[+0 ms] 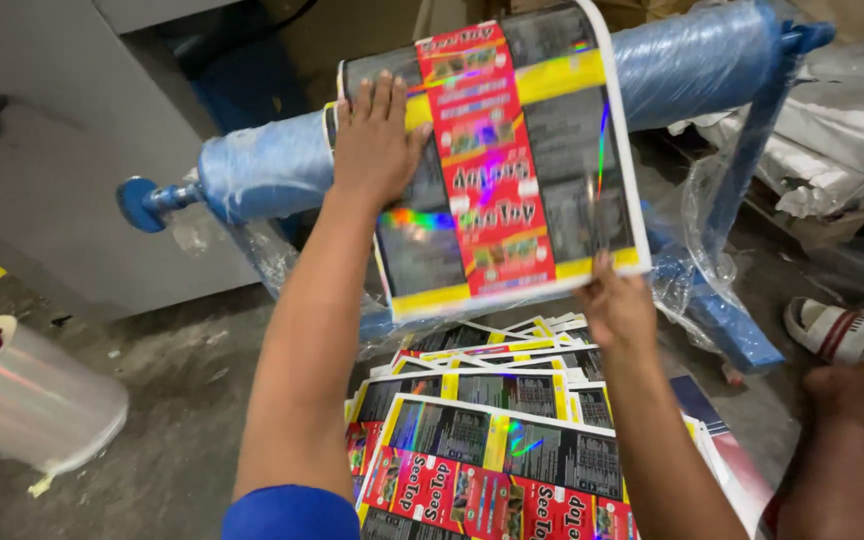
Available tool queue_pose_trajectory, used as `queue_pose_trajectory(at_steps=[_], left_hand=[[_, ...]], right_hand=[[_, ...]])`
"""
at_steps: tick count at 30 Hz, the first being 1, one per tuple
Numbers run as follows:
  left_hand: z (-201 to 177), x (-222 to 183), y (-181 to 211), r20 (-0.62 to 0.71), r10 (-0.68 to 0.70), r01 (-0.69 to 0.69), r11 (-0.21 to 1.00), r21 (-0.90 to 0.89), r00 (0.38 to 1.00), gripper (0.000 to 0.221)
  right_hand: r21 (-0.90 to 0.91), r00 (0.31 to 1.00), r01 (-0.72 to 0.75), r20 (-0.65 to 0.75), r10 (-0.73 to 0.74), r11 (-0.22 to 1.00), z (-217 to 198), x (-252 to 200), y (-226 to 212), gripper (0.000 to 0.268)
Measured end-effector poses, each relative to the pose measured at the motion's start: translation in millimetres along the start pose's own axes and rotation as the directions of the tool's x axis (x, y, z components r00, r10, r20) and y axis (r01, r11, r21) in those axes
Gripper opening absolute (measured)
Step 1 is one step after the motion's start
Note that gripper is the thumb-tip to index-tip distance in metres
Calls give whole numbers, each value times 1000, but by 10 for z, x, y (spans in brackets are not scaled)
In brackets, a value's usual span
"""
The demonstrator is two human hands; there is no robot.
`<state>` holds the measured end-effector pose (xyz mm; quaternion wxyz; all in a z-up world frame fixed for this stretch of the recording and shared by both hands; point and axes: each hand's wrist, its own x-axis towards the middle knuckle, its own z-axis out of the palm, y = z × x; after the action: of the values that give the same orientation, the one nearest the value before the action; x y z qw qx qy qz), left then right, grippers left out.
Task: Winding loose sheets of printed labels onto a manual machine roll for organization.
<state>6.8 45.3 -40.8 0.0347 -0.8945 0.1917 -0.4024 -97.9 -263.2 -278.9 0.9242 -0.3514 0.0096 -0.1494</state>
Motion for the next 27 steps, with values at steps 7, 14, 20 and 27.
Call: queue_pose_trajectory(at_steps=[7,14,20,27], left_hand=[[33,468,86,140,-68,79,994,-72,988,70],[85,628,0,167,-41,50,998,-49,985,71],[21,599,60,191,-80,94,993,-65,978,72],[-97,555,83,232,-100,125,987,-98,968,75]], right_hand=[[54,973,-167,173,156,984,-1952,-501,647,17],[-67,654,-268,719,233,961,-949,-151,-622,77],[-618,949,-98,179,261,780,-801,595,3,35],[-399,906,35,400,140,916,-402,-446,-1188,22]])
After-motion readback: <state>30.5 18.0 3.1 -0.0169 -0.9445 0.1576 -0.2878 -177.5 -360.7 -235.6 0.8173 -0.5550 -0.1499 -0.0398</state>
